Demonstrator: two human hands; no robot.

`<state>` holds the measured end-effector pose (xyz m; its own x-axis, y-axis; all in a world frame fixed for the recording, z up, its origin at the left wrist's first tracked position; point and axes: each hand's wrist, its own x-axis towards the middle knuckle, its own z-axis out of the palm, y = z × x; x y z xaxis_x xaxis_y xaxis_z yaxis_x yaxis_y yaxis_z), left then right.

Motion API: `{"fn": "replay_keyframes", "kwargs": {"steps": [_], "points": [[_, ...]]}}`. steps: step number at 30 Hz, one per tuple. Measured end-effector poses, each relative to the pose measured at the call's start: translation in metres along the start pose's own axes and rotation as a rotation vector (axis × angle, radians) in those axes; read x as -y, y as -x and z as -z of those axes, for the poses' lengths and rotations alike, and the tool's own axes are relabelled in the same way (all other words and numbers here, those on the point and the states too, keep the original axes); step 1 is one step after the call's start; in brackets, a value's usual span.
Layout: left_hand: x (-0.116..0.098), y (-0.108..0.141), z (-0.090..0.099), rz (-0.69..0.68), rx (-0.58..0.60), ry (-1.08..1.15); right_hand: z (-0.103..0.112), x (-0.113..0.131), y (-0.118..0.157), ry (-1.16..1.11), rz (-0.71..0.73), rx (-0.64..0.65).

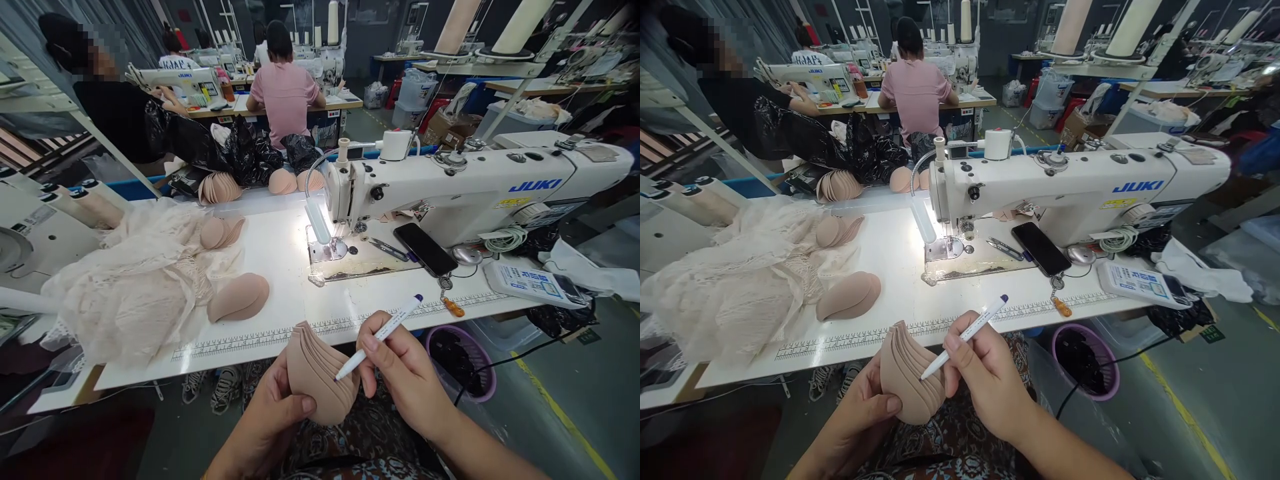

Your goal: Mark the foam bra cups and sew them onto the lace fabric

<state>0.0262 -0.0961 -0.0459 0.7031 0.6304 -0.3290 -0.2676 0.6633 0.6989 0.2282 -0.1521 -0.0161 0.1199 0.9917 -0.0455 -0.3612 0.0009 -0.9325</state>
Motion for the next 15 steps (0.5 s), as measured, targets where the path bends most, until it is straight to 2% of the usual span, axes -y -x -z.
{"fn": "replay_keyframes", "kwargs": {"steps": [4, 10, 15], "points": [[0.0002, -0.0008, 0.0005, 0.008, -0.004, 0.002, -0.0011, 0.0002, 0.0015, 0.003, -0.012, 0.036], [-0.0016, 0.0007, -0.0018, -0.005, -0.015, 0.024, 0.0009, -0.0003, 0.0047, 0.074, 0.013, 0.013], [0.0, 0.0, -0.0065, -0.013, 0.0, 0.02, -0.0057, 0.0011, 0.0071, 0.113, 0.017, 0.098]]}}
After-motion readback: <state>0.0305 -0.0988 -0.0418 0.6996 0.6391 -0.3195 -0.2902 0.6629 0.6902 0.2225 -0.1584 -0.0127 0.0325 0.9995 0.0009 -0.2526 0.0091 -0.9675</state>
